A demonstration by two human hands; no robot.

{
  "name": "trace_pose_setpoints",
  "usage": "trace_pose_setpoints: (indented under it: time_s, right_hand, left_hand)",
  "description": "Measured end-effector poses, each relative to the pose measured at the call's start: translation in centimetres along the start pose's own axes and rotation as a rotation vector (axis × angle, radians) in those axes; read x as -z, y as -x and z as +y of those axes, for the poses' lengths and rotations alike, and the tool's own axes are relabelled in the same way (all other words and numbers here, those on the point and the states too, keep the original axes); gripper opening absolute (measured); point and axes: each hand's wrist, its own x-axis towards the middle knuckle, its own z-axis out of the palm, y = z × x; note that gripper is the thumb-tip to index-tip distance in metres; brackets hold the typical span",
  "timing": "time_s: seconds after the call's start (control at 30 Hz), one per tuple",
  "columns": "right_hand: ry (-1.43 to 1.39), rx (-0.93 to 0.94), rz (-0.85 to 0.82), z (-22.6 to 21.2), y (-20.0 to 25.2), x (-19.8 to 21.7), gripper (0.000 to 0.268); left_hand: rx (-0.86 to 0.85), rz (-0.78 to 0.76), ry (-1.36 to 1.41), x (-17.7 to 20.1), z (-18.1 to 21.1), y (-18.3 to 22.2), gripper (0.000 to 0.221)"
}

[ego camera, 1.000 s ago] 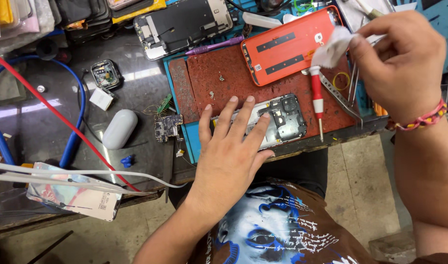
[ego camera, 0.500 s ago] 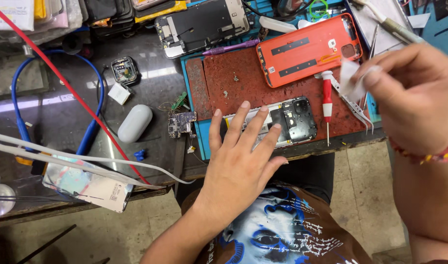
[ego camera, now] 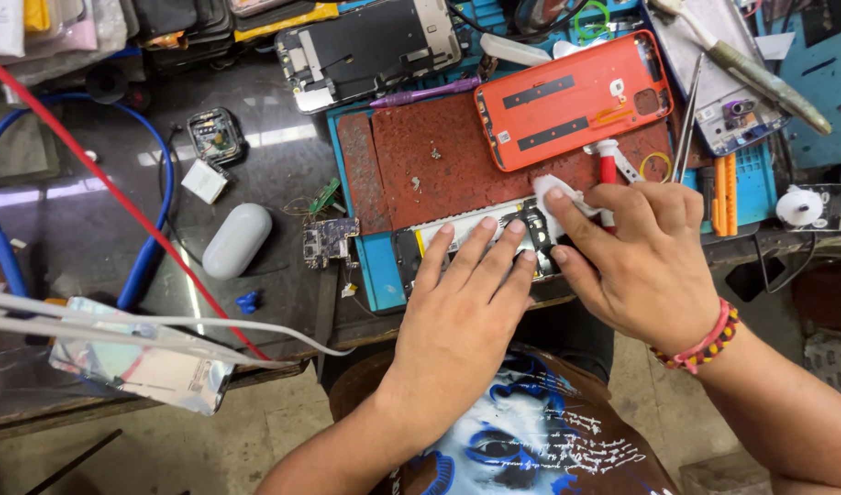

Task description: The person uses a pair of tweezers and a screwdriver to repair a mobile phone by removing a cable and then applying screws to the internal components.

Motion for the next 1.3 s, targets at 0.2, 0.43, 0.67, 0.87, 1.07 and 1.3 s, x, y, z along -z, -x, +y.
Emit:
trace_pose_setpoints:
  time_s: [0.2,0.43,0.67,0.87,1.07,1.3]
  right_hand:
    - [0.016,-0.008,-0.014,-1.1,1.0,0.4,0.052]
    - [0.035,-0.112,-0.053,-1.4,1.2,0.3,0.055]
    - [0.115,-0.102,-0.021,-2.1,0.9,0.5,0.051]
    - [0.148,-0.123,0.021,-2.2,0.9,0.0,0.047]
    - [0.024,-0.223,0.12,-1.3,4.2,-0.7,0.026]
    - [0.017,-0.182,0.096,-1.4,2.6,-0.5,0.035]
  left_hand:
    - [-0.002,-0.012,0.002,0.3,-0.3,-0.1,0.042]
    - [0.005,-0.009,0.035,0.1,-0.4,-0.1,0.042]
    - [0.02,0.005,0.059,0.1,-0.3,0.0,0.041]
    - [0.024,0.016,0.051,-0.3,0.0,0.1,0.039]
    - [0.029,0.027,0.064,-0.2,-0.2,0.0,0.039]
    - [0.034,0.021,0.062,-0.2,-0.1,0.0,0.039]
